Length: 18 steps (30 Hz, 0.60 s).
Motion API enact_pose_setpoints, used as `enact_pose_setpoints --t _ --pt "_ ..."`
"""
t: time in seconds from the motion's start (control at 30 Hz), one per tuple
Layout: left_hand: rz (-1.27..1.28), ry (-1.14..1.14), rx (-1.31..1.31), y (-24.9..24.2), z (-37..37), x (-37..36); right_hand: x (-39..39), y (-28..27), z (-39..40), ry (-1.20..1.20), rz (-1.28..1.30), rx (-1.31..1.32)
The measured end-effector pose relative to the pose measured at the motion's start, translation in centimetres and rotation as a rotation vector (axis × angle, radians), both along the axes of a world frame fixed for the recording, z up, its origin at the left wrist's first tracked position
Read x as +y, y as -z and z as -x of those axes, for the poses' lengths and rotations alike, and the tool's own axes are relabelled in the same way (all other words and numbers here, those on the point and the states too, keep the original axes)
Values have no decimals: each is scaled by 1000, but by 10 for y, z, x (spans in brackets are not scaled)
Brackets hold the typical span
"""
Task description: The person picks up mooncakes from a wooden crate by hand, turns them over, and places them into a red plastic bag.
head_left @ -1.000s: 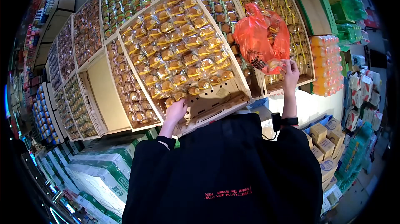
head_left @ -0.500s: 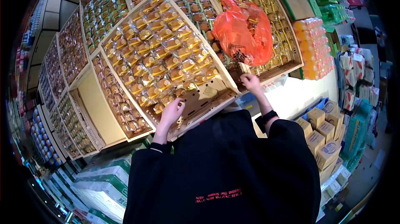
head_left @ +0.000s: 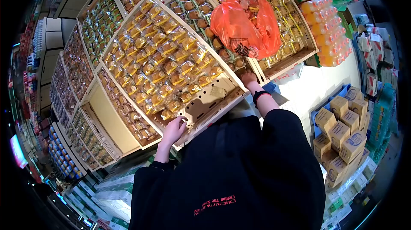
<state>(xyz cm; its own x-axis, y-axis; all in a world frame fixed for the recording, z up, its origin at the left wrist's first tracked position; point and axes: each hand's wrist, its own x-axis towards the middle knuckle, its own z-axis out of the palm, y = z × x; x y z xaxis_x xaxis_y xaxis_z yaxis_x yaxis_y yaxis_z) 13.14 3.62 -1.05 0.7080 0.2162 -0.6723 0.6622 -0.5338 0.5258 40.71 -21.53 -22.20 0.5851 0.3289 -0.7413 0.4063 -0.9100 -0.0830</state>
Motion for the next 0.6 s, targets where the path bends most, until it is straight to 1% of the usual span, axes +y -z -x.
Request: enact_pose_setpoints --t 0.03,0.07,0.1,0.13,0.2,0.23,0.27,0.3,0.33,0.37,0.43,0.47,0.5,0.57,0.6 --pt "0 7 3 1 1 1 0 -21 5 34 -112 -134" --pt "-17 24 -4 2 0 2 -7 -14 7 -102 -261 -263" --pt "-34 38 -12 2 -1 2 -10 -18 9 -242 -409 -391" --pt "-52 65 0 3 -2 3 -10 -22 8 -242 -408 -391" --pt "-32 58 0 0 -9 2 -8 -40 1 -45 -164 -115" --pt "-12 51 -2 0 -12 1 -11 -54 -2 0 -277 -202" --pt "-18 76 3 0 -15 2 -13 -69 -6 64 -297 -188" --pt "-14 78 -2 0 -18 1 -12 -98 -12 131 -315 -174" --pt "-24 90 -11 1 -22 0 -17 -118 -17 160 -402 -223" --pt "-35 98 -22 3 -26 -1 -22 -132 -20 288 -459 -242" --pt "-25 98 -63 3 -34 -5 -32 -152 -33 621 -764 38" --pt "-17 100 -93 3 -38 -7 -34 -161 -35 905 -884 274" --pt "-10 100 -125 2 -43 -9 -29 -181 -34 897 -882 268" --pt "-6 95 -145 4 -52 -14 -18 -209 -33 991 -1015 353" --pt "10 95 -189 4 -57 -15 -13 -210 -34 916 -1018 399"
